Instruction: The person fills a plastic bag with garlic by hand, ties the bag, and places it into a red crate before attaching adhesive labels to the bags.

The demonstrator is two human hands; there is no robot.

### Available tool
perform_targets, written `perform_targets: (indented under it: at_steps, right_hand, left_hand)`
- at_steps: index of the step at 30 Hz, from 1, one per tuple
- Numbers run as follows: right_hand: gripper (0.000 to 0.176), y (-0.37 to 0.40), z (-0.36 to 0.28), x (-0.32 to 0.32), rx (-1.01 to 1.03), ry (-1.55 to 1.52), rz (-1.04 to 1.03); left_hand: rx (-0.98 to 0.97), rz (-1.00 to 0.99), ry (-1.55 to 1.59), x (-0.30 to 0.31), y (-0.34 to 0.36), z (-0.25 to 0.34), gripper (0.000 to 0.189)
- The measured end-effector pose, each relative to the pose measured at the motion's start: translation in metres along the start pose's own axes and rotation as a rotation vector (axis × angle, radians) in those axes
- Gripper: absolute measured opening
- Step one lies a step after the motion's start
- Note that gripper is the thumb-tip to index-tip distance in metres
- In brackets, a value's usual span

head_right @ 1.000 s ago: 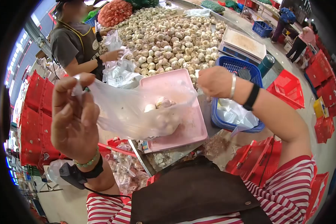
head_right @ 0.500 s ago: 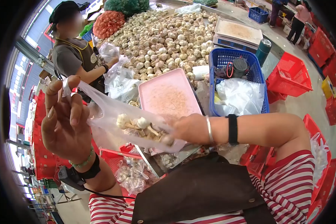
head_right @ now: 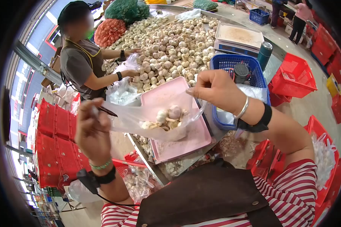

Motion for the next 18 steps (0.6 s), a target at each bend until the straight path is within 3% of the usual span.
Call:
perform_targets:
  at_steps: [1,3,4,9,11,12,13,15,16,18]
  right_hand:
    - [0.021,0.001,0.003,-0.005,0.000,-0.002,0.009]
    - [0.012,0.017,0.041,-0.040,-0.504,-0.906,-0.030]
    - [0.024,0.020,0.037,-0.046,-0.516,-0.966,-0.071]
    - [0.046,0.012,0.010,-0.063,-0.356,-1.197,-0.094]
    - [0.051,0.002,0.009,-0.071,-0.175,-0.965,-0.140]
    - [0.062,-0.003,0.005,-0.075,-0.139,-0.748,-0.078]
    - [0.062,-0.003,-0.001,-0.083,-0.138,-0.748,-0.082]
    - [0.074,-0.002,-0.036,-0.078,0.177,-0.001,0.067]
    - [0.080,-0.001,-0.049,-0.085,0.303,0.112,0.104]
    - [0.082,-0.002,-0.046,-0.097,0.297,0.150,0.120]
  left_hand:
    - [0.061,0.036,-0.029,-0.006,0.007,-0.015,0.037]
    - [0.163,0.011,0.098,-0.020,0.022,-0.035,0.035]
    - [0.228,0.010,0.106,-0.020,0.028,-0.042,0.029]
    - [0.275,0.082,0.176,-0.025,0.035,-0.062,0.016]
    - [0.348,0.009,0.109,-0.025,0.031,-0.080,0.012]
    - [0.421,0.064,0.106,-0.024,0.029,-0.095,0.007]
    - [0.419,0.066,0.106,-0.027,0.027,-0.100,0.007]
    - [0.541,0.016,0.164,-0.039,0.029,-0.120,0.004]
    - [0.645,0.052,0.158,-0.033,0.030,-0.143,0.007]
    - [0.664,0.039,0.146,-0.037,0.032,-0.151,0.009]
Point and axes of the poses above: each hand's wrist, its own y-axis away from the middle knuckle, its own x-axis out of the back of the hand, z = x × y, the point moved 9 cm from there along -y, towards the middle knuckle, and after that the axes turned 1 degree about x, right-handed, at the moved point
